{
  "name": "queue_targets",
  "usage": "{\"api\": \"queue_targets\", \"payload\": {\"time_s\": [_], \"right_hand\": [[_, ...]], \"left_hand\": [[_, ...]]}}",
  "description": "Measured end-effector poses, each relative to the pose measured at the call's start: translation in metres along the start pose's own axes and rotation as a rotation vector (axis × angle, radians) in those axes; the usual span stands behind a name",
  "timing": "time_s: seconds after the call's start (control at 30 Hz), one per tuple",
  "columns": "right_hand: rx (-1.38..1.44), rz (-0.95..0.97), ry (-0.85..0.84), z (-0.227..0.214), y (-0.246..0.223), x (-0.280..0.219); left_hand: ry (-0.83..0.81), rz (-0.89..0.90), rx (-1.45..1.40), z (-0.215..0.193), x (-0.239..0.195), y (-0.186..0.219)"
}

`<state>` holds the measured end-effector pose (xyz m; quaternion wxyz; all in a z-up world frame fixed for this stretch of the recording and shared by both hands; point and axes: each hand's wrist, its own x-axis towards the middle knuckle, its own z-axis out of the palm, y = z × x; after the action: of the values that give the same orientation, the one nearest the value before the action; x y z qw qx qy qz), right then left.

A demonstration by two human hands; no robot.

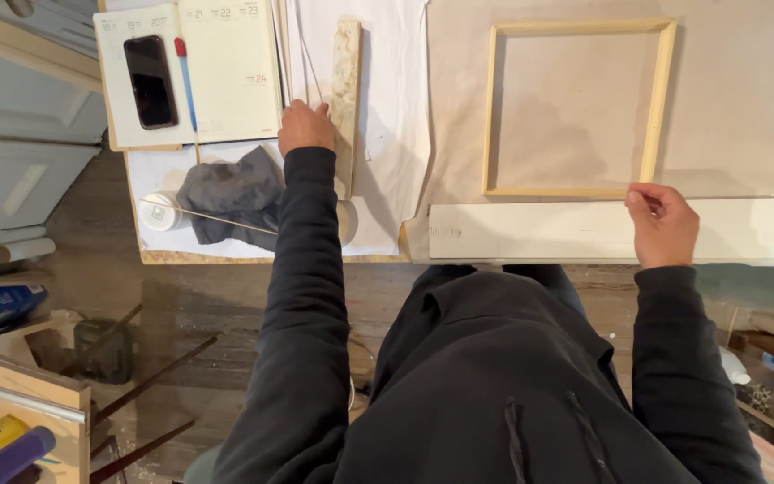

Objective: Preparing a picture frame by measuring and cutting spacers for artwork.

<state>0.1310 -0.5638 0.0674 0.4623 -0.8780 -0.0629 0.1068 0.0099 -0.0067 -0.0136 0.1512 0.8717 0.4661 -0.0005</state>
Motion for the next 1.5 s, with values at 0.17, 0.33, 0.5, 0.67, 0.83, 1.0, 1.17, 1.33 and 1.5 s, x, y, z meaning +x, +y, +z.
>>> {"api": "queue_targets", "payload": {"time_s": [0.17,0.33,0.5,0.67,0.83,1.0,1.17,1.33,1.5], "right_hand": [[0.045,0.059,-0.081,-0.001,-0.008,0.005],[0.056,0.055,-0.166,-0.012,-0.032,0.009],[0.045,0.111,-0.218,-0.023,-0.031,0.015],[0.102,0.102,-0.305,-0.018,-0.026,0.024],[0.143,0.083,-0.439,0.012,-0.036,0.028],[0.226,0.122,-0.645,0.046,-0.071,0.024],[0.267,0.209,-0.947,0.077,-0.094,0.018],[-0.02,0.113,-0.777,0.043,-0.101,0.01],[-0.319,-0.072,-0.686,-0.051,-0.029,0.006]], "left_hand": [[0.005,-0.095,0.001,0.0,0.002,0.011],[-0.124,-0.209,0.075,-0.043,0.02,0.026],[0.027,-0.214,-0.009,-0.054,0.044,0.001],[-0.144,-0.27,-1.107,-0.068,0.06,-0.017],[-0.323,-0.189,-1.494,-0.041,-0.021,0.007],[-0.566,-0.304,-1.642,0.035,-0.15,0.084],[-0.611,-0.211,-1.784,0.06,-0.241,0.169],[-0.77,-0.327,-1.939,0.041,-0.235,0.191],[-0.637,-0.293,-2.007,0.035,-0.171,0.173]]}}
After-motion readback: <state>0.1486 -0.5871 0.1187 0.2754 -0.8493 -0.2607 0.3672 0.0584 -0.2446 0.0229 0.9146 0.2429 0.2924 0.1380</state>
